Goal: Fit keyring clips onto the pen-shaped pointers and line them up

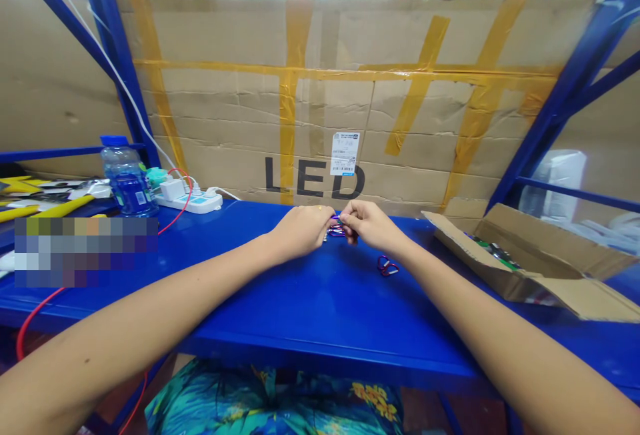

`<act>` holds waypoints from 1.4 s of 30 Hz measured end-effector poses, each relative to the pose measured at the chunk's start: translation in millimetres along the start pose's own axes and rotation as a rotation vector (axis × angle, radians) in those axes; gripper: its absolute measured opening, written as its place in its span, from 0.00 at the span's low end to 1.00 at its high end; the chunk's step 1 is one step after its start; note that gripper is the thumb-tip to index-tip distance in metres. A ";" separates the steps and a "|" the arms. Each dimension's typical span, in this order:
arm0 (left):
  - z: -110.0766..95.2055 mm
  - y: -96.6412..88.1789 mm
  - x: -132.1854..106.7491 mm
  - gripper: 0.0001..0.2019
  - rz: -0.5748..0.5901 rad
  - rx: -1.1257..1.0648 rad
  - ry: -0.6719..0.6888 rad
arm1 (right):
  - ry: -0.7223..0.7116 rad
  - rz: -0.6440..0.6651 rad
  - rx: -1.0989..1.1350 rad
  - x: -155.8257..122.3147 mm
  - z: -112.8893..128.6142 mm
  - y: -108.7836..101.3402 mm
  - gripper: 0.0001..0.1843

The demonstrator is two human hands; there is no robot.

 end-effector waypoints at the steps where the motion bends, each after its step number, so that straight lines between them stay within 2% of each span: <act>1: 1.1 -0.5 0.9 0.13 0.000 0.000 -0.017 | 0.000 0.000 -0.011 0.5 1.2 -0.9 0.09; 4: 4.4 -3.7 3.8 0.12 -0.006 -0.012 -0.074 | -0.025 -0.005 -0.224 2.4 5.8 -12.0 0.09; 7: 7.9 -9.1 5.8 0.12 -0.033 -0.024 -0.107 | -0.027 0.004 -0.706 3.3 6.6 -33.4 0.11; 10: 12.9 -12.8 6.4 0.12 -0.056 -0.036 -0.136 | 0.148 0.195 -1.056 -0.8 -5.9 -49.6 0.15; 12: 15.4 -12.8 6.2 0.12 -0.051 -0.037 -0.150 | 0.290 0.308 -1.125 -5.9 -15.3 -55.2 0.15; 15: 15.6 -10.9 5.8 0.12 -0.035 -0.035 -0.144 | 0.362 0.374 -1.089 -10.5 -22.6 -53.6 0.15; 21: 11.8 -8.5 5.5 0.13 -0.028 -0.032 -0.115 | 0.314 0.357 -0.998 -9.4 -28.3 -44.2 0.16; 25: 12.2 -7.5 4.9 0.12 -0.028 -0.038 -0.110 | 0.207 0.330 -1.017 -6.3 -25.9 -33.5 0.10; 29: 13.1 -5.6 3.9 0.12 -0.021 -0.030 -0.114 | 0.085 0.387 -0.938 -14.1 -13.8 -8.7 0.01; 33: 11.9 -4.3 3.3 0.12 -0.004 -0.025 -0.106 | -0.002 0.478 -0.877 -26.6 -3.2 12.9 0.05; 38: 10.2 -4.6 3.0 0.11 0.007 -0.027 -0.100 | -0.111 0.372 -0.766 -20.0 -1.6 12.8 0.09; 40: 9.0 -4.0 2.7 0.11 0.016 -0.037 -0.086 | -0.043 0.351 -0.576 -15.0 -6.7 8.7 0.07; 42: 7.6 -3.1 2.1 0.11 0.023 -0.053 -0.065 | 0.112 0.359 -0.331 -12.4 -13.9 5.6 0.04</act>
Point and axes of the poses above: each hand's wrist, its own x-axis towards the middle knuckle, its own y-axis out of the palm, z = x × y, the point moved 5 cm from there along x, towards the middle knuckle, and after that the axes turned 11 degrees about -z, right-handed, at the moved point
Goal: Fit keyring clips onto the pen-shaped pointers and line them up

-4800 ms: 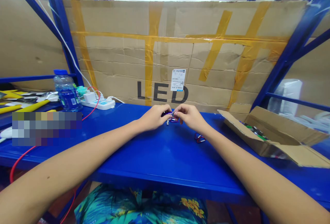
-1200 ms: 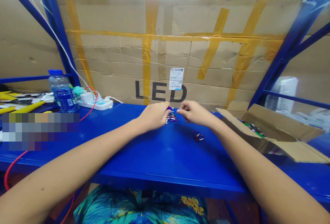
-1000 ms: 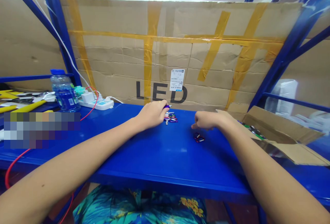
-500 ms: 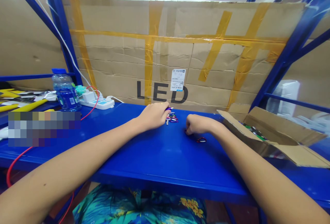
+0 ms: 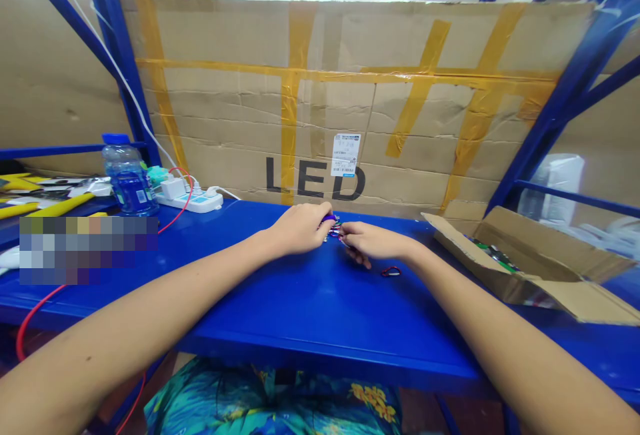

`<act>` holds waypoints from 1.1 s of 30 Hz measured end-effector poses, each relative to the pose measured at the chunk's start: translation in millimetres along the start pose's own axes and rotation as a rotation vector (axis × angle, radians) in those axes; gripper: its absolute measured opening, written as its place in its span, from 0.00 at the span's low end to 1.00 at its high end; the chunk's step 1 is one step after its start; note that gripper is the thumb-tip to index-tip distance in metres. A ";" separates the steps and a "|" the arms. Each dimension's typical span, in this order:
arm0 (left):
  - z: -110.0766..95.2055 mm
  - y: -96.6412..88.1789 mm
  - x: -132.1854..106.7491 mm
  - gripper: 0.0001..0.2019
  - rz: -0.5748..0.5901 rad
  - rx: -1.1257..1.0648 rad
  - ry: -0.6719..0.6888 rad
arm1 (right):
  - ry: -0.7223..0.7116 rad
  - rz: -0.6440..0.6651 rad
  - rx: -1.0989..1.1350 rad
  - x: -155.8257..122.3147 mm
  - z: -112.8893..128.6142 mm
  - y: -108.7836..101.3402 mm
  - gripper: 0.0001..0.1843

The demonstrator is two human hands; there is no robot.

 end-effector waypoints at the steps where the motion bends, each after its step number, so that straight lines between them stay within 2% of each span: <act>1: -0.7 0.5 -0.4 0.11 0.002 -0.009 0.013 | 0.045 0.014 0.127 0.6 -2.4 -0.4 0.04; 4: -2.0 2.0 -1.6 0.10 0.009 -0.032 0.045 | 0.096 0.009 0.431 0.9 -2.7 -1.8 0.08; 7: -3.6 4.0 -2.7 0.11 0.026 -0.074 0.082 | 0.127 0.068 0.638 -0.7 0.9 2.0 0.08; 11: -6.9 6.3 -3.4 0.08 0.046 -0.122 0.157 | 0.168 0.203 0.800 -4.5 5.8 7.0 0.10; 14: -5.6 3.8 -1.3 0.06 -0.006 -0.199 0.143 | 0.149 0.268 0.867 -7.8 10.1 4.4 0.10; 19: -0.2 1.6 2.3 0.07 -0.055 -0.362 0.043 | 0.063 0.201 0.827 -7.9 14.3 -1.1 0.09; 24: 3.4 2.8 1.9 0.07 -0.080 -0.321 0.008 | 0.008 0.038 0.731 -2.7 14.8 0.9 0.11; 33: 3.9 5.7 1.8 0.07 -0.018 -0.272 0.072 | -0.003 -0.082 0.613 1.5 13.0 4.6 0.11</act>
Point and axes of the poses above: each hand's wrist, its own x-axis towards the middle knuckle, its own y-axis out of the palm, z = x × y, the point moved 5 cm from there along x, towards the middle knuckle, and after that the axes turned 11 degrees about -z, right-handed, at the moved point
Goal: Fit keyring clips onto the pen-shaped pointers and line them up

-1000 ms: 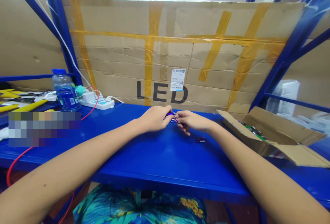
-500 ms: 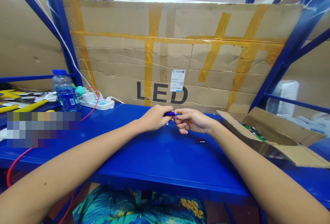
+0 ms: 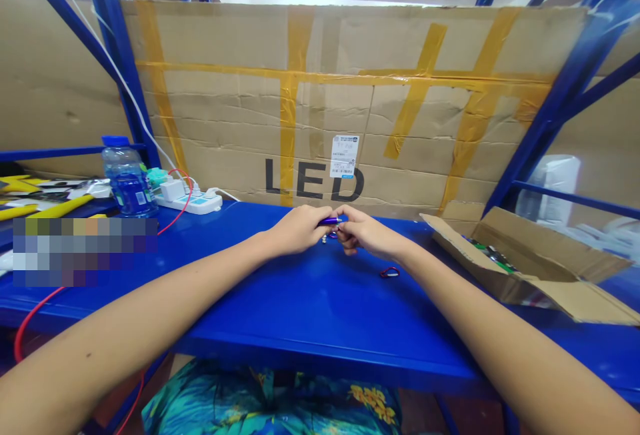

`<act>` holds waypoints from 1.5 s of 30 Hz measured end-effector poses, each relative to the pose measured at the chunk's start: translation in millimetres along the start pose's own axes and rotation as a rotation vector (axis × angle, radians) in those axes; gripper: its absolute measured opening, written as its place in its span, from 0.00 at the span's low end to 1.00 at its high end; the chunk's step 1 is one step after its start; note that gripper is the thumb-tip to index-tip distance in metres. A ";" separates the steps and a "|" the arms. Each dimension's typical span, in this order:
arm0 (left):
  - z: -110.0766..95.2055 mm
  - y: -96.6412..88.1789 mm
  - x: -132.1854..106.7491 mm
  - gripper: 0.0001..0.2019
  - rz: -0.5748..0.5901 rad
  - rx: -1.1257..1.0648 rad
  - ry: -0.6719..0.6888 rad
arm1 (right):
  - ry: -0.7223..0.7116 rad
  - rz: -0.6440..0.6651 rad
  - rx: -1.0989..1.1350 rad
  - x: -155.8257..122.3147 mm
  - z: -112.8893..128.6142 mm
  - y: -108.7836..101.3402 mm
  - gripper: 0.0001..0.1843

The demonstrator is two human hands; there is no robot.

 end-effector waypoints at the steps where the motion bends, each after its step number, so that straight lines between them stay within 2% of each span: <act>1: -0.4 0.6 0.0 0.08 0.009 0.000 0.008 | -0.012 -0.006 -0.024 0.4 -0.4 0.1 0.11; 7: -5.7 -0.2 -1.7 0.15 0.086 0.116 0.016 | -0.113 -0.027 -0.293 2.4 -1.2 -5.0 0.08; 10: -9.6 -7.8 -1.5 0.15 0.064 0.215 0.036 | -0.213 -0.068 -0.432 2.2 3.8 -9.4 0.07; 14: -15.9 -14.7 -1.1 0.13 0.020 0.356 0.191 | -0.281 -0.102 -0.566 -0.1 9.5 -10.6 0.08; 17: -20.3 -14.6 -2.1 0.12 -0.009 0.379 0.333 | -0.318 -0.105 -0.669 -2.3 12.0 -9.3 0.04; 19: -21.0 -13.7 -2.4 0.12 -0.022 0.378 0.374 | -0.338 -0.104 -0.739 -4.0 12.7 -8.1 0.05; 24: -20.5 -10.1 -1.8 0.10 0.018 0.397 0.387 | -0.353 -0.075 -0.912 -8.6 11.0 -2.8 0.07; 29: -20.8 -6.6 -2.2 0.08 0.069 0.451 0.375 | -0.365 -0.090 -0.973 -9.6 9.9 -4.2 0.09; 33: -13.7 -10.0 0.1 0.09 0.036 0.458 0.279 | -0.331 -0.104 -0.909 -6.2 11.6 -11.6 0.11; 37: 2.4 -17.7 4.3 0.08 -0.013 0.323 0.141 | -0.255 -0.145 -0.660 0.2 14.4 -21.8 0.09; 41: 16.8 -21.2 7.3 0.08 -0.033 0.127 0.053 | -0.059 -0.066 -0.282 5.4 7.4 -26.7 0.07; 45: 20.0 -23.8 9.0 0.08 -0.085 0.020 0.042 | -0.035 0.003 -0.097 7.1 5.7 -30.6 0.10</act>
Point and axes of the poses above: each hand's wrist, its own x-axis towards the middle knuckle, its own y-axis out of the palm, z = x × y, the point moved 5 cm from there along x, towards the middle knuckle, and after that the axes turned 11 degrees about -z, right-handed, at the moved point
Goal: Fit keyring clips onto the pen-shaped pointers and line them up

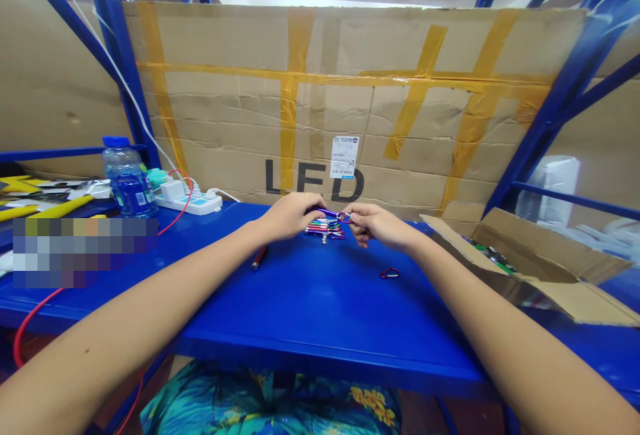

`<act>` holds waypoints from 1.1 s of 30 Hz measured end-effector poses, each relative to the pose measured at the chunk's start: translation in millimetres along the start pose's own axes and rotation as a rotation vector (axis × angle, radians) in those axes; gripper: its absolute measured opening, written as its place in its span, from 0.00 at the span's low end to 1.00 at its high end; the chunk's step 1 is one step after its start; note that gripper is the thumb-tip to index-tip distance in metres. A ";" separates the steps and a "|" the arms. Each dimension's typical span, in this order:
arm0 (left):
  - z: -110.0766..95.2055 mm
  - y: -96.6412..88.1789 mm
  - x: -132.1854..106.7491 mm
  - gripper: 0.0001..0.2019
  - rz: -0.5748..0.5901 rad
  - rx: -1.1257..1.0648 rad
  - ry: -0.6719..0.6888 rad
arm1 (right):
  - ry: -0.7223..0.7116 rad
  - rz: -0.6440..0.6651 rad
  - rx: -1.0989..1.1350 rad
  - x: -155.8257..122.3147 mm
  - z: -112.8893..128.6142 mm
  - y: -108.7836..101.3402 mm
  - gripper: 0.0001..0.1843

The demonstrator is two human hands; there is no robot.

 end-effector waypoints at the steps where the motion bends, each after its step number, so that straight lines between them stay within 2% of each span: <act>1: -0.2 -1.1 0.4 0.08 -0.020 -0.014 0.000 | -0.006 0.007 0.011 0.3 -0.4 -1.3 0.11; 7: -4.2 -6.0 0.5 0.06 -0.108 -0.054 0.008 | -0.004 0.040 -0.006 0.4 -2.0 2.4 0.15; 13: -18.3 3.3 -3.8 0.06 -0.084 -0.124 0.117 | -0.233 -0.004 -0.170 -1.0 5.7 15.4 0.16; 16: -24.4 9.9 -6.0 0.08 -0.051 -0.162 0.153 | -0.190 0.065 -0.125 -0.2 -1.1 22.4 0.17; 18: -25.5 12.3 -6.9 0.09 -0.041 -0.170 0.145 | -0.151 0.059 -0.061 1.1 -5.1 24.1 0.14; 21: -17.9 10.9 -5.7 0.17 -0.082 -0.245 0.012 | -0.106 -0.027 -0.003 2.9 -7.4 23.4 0.09; 24: -2.8 9.1 -2.4 0.20 -0.138 -0.515 -0.210 | -0.069 -0.089 0.033 2.6 -6.2 24.0 0.10; 26: 6.6 10.0 -0.2 0.16 -0.161 -0.715 -0.354 | -0.035 -0.096 0.063 1.5 -5.4 25.9 0.12; 29: 14.0 13.0 0.6 0.13 -0.169 -0.903 -0.518 | 0.060 -0.056 0.136 -1.2 -6.4 31.0 0.13; 33: 13.7 17.1 -2.4 0.21 -0.141 -1.078 -0.638 | 0.110 -0.076 0.195 -4.8 -3.2 33.6 0.12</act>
Point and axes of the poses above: each hand's wrist, its own x-axis towards the middle knuckle, its own y-axis out of the palm, z = x × y, the point moved 5 cm from there along x, towards the middle knuckle, and after that the axes turned 11 degrees about -z, right-handed, at the moved point
